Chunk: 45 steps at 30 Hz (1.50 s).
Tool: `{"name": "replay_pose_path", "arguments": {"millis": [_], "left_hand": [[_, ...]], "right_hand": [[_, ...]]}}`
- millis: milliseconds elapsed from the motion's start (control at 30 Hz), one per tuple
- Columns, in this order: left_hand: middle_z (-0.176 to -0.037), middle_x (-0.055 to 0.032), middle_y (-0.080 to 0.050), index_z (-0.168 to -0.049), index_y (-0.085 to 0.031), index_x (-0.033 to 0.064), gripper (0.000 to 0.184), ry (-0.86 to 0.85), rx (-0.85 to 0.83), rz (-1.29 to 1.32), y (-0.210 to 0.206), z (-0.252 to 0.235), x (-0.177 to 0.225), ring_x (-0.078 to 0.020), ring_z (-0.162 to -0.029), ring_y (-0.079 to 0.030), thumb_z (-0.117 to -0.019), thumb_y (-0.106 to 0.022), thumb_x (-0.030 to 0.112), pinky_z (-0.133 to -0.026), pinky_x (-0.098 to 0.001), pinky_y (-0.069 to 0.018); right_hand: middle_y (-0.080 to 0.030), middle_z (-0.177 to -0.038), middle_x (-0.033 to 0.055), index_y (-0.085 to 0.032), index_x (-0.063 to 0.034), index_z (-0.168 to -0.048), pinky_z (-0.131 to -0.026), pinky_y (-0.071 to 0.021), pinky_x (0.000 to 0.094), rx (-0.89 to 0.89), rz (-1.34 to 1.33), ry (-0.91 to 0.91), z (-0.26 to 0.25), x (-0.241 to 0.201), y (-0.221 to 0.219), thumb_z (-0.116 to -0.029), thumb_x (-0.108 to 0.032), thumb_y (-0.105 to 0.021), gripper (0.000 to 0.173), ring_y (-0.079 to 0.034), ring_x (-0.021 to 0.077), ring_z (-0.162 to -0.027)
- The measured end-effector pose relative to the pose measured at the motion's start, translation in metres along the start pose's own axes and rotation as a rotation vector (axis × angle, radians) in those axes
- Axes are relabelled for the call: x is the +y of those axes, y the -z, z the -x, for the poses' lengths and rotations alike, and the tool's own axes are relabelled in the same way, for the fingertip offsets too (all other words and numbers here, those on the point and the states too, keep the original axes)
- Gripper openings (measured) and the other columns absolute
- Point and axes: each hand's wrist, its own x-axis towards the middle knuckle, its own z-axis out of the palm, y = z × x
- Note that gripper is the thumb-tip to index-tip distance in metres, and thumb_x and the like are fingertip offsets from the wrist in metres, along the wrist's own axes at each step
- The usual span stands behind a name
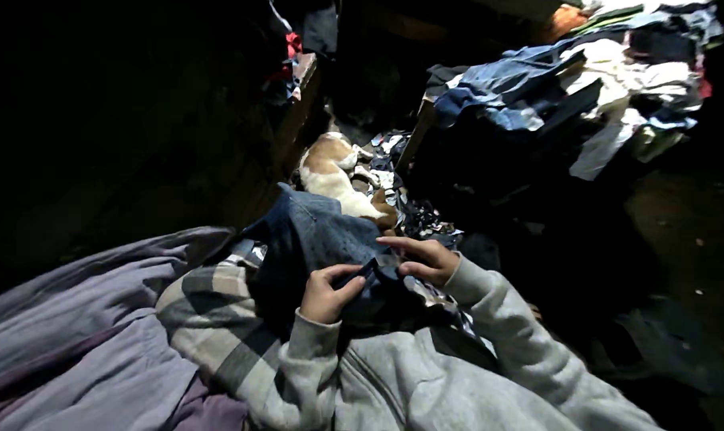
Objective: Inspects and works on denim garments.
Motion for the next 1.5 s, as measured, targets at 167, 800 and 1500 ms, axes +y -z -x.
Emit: {"name": "replay_pose_path", "arguments": {"millis": [167, 800, 1500], "left_hand": [[-0.092, -0.0018, -0.075, -0.102, -0.074, -0.0028, 0.017, -0.013, -0.018, 0.069, 0.001, -0.002, -0.002, 0.002, -0.083, -0.069, -0.0863, -0.068, -0.001, -0.08, -0.0171, -0.0567], [-0.098, -0.0033, -0.075, -0.107, -0.073, -0.0044, 0.022, -0.003, -0.04, 0.125, 0.002, -0.002, -0.001, 0.0014, -0.088, -0.069, -0.0865, -0.066, -0.003, -0.084, -0.017, -0.0561], [-0.098, -0.0094, -0.074, -0.102, -0.075, 0.0006, 0.021, -0.217, -0.012, -0.412, 0.002, 0.005, 0.002, -0.0088, -0.089, -0.069, -0.0883, -0.063, 0.012, -0.082, -0.026, -0.0545]], "right_hand": [[-0.069, -0.129, 0.0156, -0.06, -0.0012, -0.14, -0.099, -0.0532, 0.0357, -0.132, 0.014, 0.053, -0.003, -0.003, 0.0, -0.1028, -0.029, -0.056, 0.046, -0.069, 0.017, -0.112], [-0.075, -0.109, 0.0155, -0.067, 0.003, -0.129, -0.086, -0.0556, 0.0287, 0.243, 0.051, -0.004, -0.006, 0.027, -0.015, -0.1034, -0.02, -0.051, 0.038, -0.07, 0.0117, -0.091], [-0.07, -0.094, 0.0205, -0.073, 0.0076, -0.101, -0.078, -0.0557, 0.0408, -0.066, 0.099, 0.06, -0.025, 0.014, 0.0, -0.0903, -0.017, -0.07, 0.027, -0.067, 0.0257, -0.085]]}}
